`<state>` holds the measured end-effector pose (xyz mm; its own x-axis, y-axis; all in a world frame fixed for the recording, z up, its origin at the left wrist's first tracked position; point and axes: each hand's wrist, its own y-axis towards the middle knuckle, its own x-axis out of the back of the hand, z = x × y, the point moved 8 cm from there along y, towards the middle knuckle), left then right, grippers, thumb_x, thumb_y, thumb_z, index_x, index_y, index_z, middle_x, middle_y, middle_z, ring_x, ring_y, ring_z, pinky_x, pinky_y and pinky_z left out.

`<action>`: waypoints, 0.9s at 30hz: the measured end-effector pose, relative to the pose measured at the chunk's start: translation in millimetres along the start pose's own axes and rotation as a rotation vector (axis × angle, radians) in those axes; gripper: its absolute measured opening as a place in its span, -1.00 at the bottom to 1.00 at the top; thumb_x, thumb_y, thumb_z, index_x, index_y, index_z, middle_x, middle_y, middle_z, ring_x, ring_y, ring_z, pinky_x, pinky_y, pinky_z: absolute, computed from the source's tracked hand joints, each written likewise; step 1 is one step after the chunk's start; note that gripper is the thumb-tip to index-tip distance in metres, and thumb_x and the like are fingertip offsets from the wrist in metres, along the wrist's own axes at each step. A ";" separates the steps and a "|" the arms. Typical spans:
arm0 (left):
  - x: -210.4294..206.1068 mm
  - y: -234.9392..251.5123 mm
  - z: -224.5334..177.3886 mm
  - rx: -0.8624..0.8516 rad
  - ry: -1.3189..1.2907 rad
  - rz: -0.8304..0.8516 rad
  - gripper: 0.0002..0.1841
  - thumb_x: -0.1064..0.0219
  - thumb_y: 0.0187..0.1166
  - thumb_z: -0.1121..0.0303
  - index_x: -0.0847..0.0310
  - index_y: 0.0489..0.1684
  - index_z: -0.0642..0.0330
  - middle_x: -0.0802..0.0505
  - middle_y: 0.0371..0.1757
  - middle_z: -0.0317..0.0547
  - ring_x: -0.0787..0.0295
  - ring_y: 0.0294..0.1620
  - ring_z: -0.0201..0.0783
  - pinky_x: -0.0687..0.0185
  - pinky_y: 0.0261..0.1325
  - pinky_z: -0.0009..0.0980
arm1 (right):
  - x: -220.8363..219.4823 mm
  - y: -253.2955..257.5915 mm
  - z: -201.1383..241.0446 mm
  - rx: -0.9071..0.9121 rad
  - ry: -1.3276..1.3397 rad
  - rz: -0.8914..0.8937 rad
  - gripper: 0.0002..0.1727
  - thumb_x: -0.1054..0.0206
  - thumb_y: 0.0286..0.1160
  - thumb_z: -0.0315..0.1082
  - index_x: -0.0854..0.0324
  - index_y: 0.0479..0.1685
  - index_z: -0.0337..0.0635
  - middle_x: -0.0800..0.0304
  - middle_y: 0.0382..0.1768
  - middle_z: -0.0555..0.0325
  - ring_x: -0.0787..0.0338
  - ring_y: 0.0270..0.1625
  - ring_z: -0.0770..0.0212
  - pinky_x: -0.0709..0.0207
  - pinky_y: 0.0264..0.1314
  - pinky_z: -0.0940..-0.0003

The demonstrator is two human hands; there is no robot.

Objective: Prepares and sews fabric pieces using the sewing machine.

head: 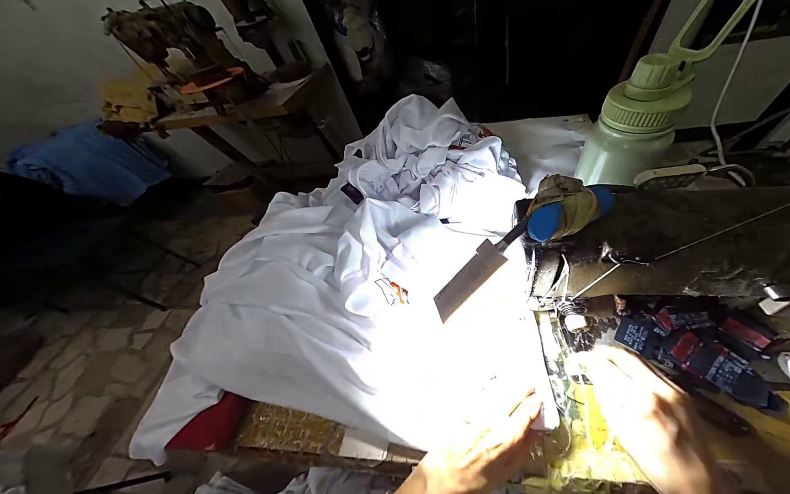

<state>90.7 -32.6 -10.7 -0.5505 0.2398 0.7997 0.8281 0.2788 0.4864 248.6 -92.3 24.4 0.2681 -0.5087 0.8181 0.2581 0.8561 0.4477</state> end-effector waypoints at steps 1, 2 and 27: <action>0.3 0.6 -0.3 -0.002 -0.046 -0.021 -0.74 -0.22 0.65 0.31 -0.76 0.11 0.18 -0.89 0.11 -0.07 -0.83 0.15 -0.25 -0.64 0.33 -0.30 | -20.8 6.1 -3.6 0.028 0.066 -0.011 -0.66 -0.16 0.50 -0.34 -0.89 -0.02 -0.09 -0.87 -0.01 0.01 -0.88 0.02 0.06 -0.76 0.04 0.17; 1.3 0.7 0.0 0.007 -0.094 -0.027 -0.73 -0.20 0.67 0.32 -0.73 0.13 0.22 -0.88 0.13 -0.03 -0.83 0.16 -0.25 -0.65 0.32 -0.35 | -39.2 10.5 -7.3 0.043 0.139 -0.004 -0.67 -0.18 0.51 -0.32 -0.89 0.00 -0.09 -0.84 0.00 -0.01 -0.84 0.06 0.05 -0.73 0.12 0.16; 4.1 36.7 64.3 0.116 -0.111 0.264 -0.79 -0.30 0.56 0.31 -0.82 -0.04 0.15 -0.89 -0.14 -0.11 -0.85 -0.06 -0.21 -0.73 -0.01 -0.23 | -59.4 9.6 -1.4 0.119 0.271 -0.032 -0.64 -0.26 0.46 -0.05 -0.89 -0.12 -0.06 -0.90 -0.02 0.11 -0.76 0.15 0.09 -0.51 0.33 0.15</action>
<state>111.9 38.4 -12.2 -0.3320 0.4167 0.8463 0.9297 0.2965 0.2187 236.4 -54.0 -20.5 0.5041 -0.5276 0.6838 0.1638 0.8357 0.5241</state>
